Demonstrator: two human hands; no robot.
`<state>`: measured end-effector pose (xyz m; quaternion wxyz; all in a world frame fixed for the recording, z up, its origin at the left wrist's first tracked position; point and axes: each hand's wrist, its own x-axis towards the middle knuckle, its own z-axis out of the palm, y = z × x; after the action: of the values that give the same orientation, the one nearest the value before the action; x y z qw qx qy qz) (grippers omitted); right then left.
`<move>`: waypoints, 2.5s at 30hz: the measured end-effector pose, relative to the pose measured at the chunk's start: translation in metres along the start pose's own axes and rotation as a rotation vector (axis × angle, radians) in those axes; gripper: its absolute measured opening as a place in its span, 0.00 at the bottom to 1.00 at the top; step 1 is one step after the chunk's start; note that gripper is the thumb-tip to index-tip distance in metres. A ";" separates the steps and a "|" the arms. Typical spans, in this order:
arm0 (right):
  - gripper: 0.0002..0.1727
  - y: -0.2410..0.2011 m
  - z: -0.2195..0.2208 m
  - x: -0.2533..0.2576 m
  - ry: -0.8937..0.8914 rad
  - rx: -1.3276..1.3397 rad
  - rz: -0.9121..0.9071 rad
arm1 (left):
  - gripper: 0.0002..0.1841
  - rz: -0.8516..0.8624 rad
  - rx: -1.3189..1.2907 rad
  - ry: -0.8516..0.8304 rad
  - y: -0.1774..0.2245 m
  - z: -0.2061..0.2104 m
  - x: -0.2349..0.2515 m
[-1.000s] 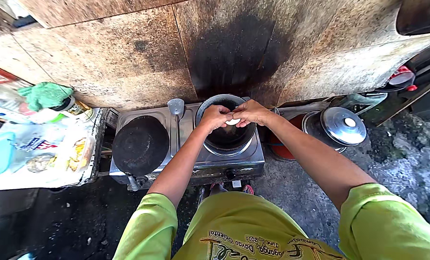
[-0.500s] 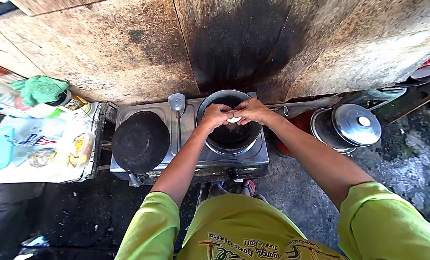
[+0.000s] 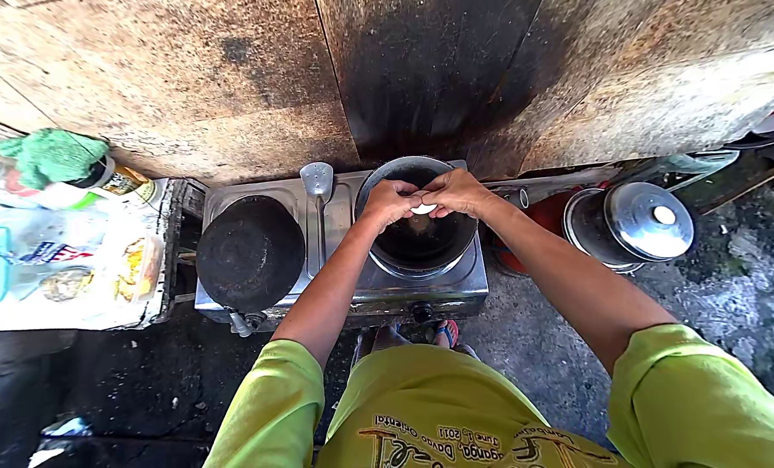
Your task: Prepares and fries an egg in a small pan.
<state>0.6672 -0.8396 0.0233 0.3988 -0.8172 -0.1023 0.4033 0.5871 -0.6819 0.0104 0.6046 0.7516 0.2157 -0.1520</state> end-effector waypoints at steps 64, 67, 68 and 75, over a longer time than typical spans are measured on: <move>0.22 -0.034 0.004 -0.019 0.139 -0.712 -0.238 | 0.21 0.352 0.634 0.077 0.016 -0.010 -0.009; 0.24 -0.037 0.006 -0.024 0.142 -0.718 -0.232 | 0.21 0.378 0.610 0.077 0.013 -0.013 -0.012; 0.24 -0.038 0.007 -0.025 0.141 -0.719 -0.228 | 0.21 0.382 0.602 0.077 0.011 -0.014 -0.012; 0.25 -0.039 0.012 -0.032 0.157 -0.657 -0.236 | 0.20 0.305 0.379 0.043 0.005 -0.021 -0.015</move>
<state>0.6432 -0.8221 0.0663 0.1653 -0.9128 -0.2894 0.2361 0.5757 -0.6642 0.0269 0.4641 0.8785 0.0802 -0.0809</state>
